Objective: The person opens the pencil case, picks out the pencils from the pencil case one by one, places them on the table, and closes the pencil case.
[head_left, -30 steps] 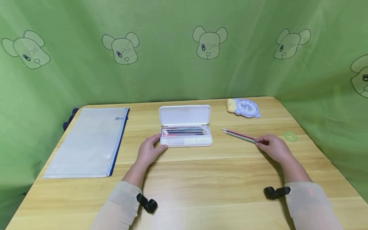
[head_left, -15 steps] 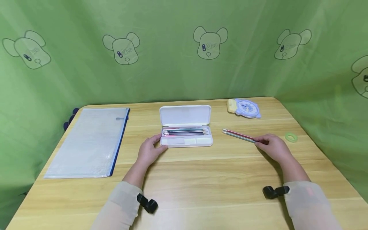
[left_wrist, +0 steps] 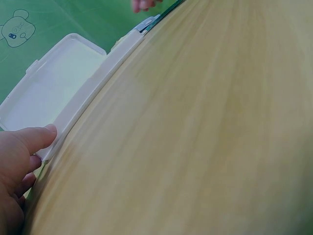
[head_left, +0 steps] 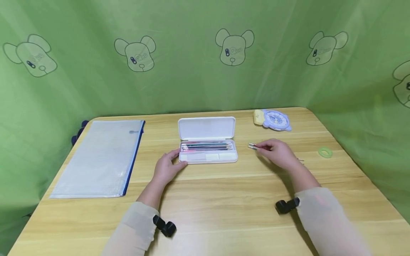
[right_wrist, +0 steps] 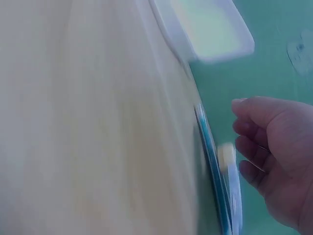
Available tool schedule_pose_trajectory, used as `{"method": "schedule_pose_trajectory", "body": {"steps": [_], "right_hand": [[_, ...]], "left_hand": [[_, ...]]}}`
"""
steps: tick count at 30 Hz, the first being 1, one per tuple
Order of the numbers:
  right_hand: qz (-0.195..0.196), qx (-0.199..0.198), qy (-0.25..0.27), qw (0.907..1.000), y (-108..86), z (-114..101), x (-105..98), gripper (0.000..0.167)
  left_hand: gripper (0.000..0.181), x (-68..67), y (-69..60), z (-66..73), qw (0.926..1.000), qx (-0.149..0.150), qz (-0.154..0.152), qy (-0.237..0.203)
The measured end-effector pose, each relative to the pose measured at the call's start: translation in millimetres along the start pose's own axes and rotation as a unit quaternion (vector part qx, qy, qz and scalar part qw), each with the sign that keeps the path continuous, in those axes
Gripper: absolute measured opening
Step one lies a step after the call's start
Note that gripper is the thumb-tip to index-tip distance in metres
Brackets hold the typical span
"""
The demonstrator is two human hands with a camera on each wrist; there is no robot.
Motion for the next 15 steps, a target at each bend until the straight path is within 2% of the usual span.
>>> {"method": "schedule_pose_trajectory", "body": {"steps": [8,15], "right_hand": [[-0.018,-0.03,0.026,0.9991,28.2,-45.5,27.0,0.029],[-0.054,-0.041,0.022,0.9975,43.0,-70.0,50.2,0.027]], "left_hand": [[0.061,0.0,0.7,-0.5,0.9999,-0.01,-0.006,0.0],[0.06,-0.3,-0.2,-0.8,0.9999,-0.012,-0.008,0.0]]}}
Point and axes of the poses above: each hand's wrist, its own y-axis towards the middle knuckle, its own x-axis out of the palm, z = x × y, the point moved 3 cm from there along y, towards the middle knuckle, and after that the axes turned 5 degrees about z, right-handed, at the moved point
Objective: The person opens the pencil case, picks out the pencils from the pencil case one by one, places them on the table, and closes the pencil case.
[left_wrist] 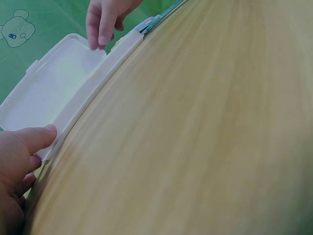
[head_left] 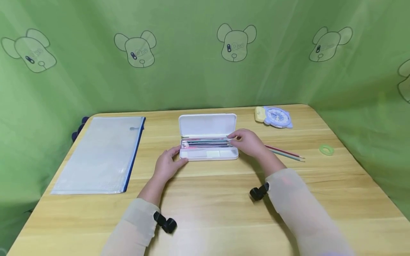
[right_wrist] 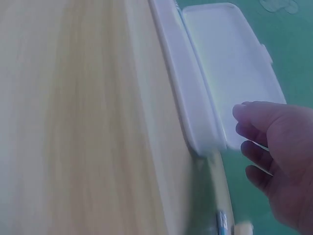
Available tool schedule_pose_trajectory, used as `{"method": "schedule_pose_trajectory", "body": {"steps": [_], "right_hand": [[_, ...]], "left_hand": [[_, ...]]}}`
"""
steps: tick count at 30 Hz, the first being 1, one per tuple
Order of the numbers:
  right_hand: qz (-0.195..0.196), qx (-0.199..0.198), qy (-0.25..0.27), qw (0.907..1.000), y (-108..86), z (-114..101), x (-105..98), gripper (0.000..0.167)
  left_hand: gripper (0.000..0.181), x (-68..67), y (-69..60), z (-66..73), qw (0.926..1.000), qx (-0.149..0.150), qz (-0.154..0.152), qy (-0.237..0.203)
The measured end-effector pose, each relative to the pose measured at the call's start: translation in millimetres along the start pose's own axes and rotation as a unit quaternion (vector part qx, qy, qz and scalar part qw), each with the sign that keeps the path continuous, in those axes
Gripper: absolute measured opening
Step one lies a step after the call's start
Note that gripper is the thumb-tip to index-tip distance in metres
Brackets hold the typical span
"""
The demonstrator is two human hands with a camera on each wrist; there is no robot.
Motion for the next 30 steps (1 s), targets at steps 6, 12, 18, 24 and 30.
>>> {"method": "schedule_pose_trajectory", "body": {"steps": [6,12,18,24,30], "right_hand": [[-0.026,0.003,-0.022,0.9994,14.7,-10.2,12.5,0.026],[-0.046,0.011,-0.042,0.998,22.7,-11.9,22.8,0.027],[-0.051,-0.004,-0.068,0.9964,26.8,-11.4,28.8,0.026],[-0.055,-0.015,-0.079,0.9953,28.4,-11.7,30.0,0.025],[-0.059,-0.014,-0.075,0.9953,26.0,-13.0,30.2,0.024]], "left_hand": [[0.06,-0.2,1.4,-0.8,1.0,0.001,0.001,-0.001],[0.061,0.3,2.4,-1.4,1.0,0.005,0.003,-0.003],[0.061,0.3,2.2,-0.3,0.9999,0.013,0.007,-0.001],[0.06,-0.5,1.8,1.0,0.9996,0.027,0.01,-0.002],[0.059,-1.6,0.9,2.1,0.999,0.043,0.015,0.002]]}}
Point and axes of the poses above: each hand's wrist, its own y-axis towards the middle knuckle, its own x-axis out of the palm, z = x × y, the point moved 3 cm from there along y, towards the middle knuckle, and after that the axes turned 5 degrees about z, right-handed, at the moved point
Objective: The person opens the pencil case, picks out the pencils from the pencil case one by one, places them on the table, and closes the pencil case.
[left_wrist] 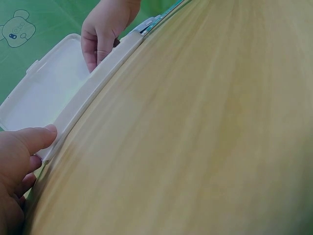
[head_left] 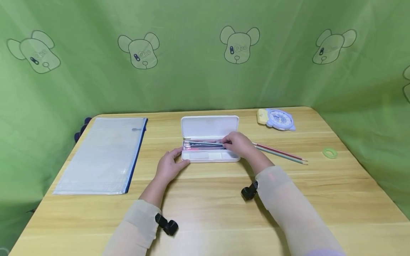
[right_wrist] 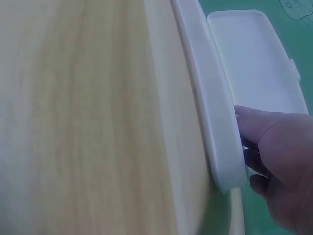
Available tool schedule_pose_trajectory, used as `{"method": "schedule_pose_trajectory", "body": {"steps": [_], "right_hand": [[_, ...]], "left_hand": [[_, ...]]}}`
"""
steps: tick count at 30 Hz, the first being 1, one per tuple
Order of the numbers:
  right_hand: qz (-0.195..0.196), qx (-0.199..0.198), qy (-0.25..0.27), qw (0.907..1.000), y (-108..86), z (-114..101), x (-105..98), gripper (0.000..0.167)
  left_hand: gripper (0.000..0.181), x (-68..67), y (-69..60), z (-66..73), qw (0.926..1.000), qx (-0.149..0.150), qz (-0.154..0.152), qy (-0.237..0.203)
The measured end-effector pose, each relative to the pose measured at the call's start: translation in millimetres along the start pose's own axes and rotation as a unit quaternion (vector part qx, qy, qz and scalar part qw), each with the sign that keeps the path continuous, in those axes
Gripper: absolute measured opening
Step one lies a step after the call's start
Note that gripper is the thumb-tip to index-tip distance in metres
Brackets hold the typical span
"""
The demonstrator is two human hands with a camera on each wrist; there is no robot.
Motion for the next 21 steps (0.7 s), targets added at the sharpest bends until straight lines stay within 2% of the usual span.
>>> {"method": "schedule_pose_trajectory", "body": {"steps": [10,21], "right_hand": [[0.033,-0.004,0.049,0.9983,-15.9,-1.0,-17.8,0.025],[0.072,-0.001,0.069,0.995,-53.2,22.3,-45.1,0.024]], "left_hand": [[0.059,1.0,0.3,0.7,1.0,-0.004,-0.002,-0.001],[0.06,0.5,-0.4,1.9,1.0,-0.007,-0.005,0.002]]}}
Point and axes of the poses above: each hand's wrist, its own y-axis towards the middle knuckle, its own x-axis out of the palm, z = x × y, the point moved 3 cm from there along y, towards the middle knuckle, and after that the axes turned 5 degrees about z, right-handed, at the moved point
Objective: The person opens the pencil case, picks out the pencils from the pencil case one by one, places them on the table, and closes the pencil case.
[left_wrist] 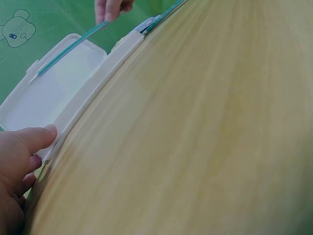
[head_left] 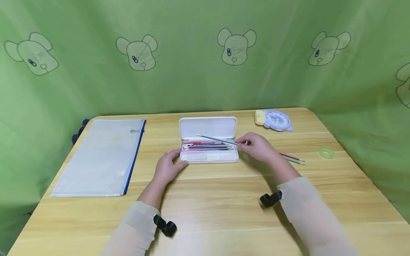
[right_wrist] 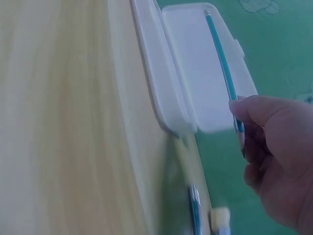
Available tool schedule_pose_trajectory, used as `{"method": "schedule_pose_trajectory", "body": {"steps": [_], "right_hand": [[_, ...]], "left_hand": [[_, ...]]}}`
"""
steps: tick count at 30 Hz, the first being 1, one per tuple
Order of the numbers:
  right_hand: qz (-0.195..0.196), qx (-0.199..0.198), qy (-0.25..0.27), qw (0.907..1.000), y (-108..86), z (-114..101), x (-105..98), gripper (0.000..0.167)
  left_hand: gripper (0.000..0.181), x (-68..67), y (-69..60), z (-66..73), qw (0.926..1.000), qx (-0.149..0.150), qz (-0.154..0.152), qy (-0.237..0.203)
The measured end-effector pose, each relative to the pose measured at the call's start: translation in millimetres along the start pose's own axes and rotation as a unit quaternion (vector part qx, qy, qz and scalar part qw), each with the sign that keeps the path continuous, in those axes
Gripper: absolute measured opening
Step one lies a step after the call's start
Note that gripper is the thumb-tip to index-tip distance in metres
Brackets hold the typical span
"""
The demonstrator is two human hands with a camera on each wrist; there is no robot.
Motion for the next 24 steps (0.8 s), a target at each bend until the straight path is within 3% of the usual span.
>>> {"method": "schedule_pose_trajectory", "body": {"steps": [13,24], "right_hand": [[0.046,0.013,-0.045,0.9978,-54.9,50.1,-45.4,0.023],[0.06,0.062,-0.063,0.9942,-95.3,92.8,-60.0,0.027]], "left_hand": [[0.06,0.6,0.0,-1.8,1.0,-0.003,0.0,0.003],[0.06,1.5,1.0,-4.6,1.0,-0.003,-0.004,0.006]]}}
Point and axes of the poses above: each hand's wrist, its own y-axis towards the middle knuckle, its own x-axis out of the palm, z = x × y, the point moved 3 cm from there along y, towards the middle knuckle, and after that the axes turned 5 degrees about z, right-handed, at the moved point
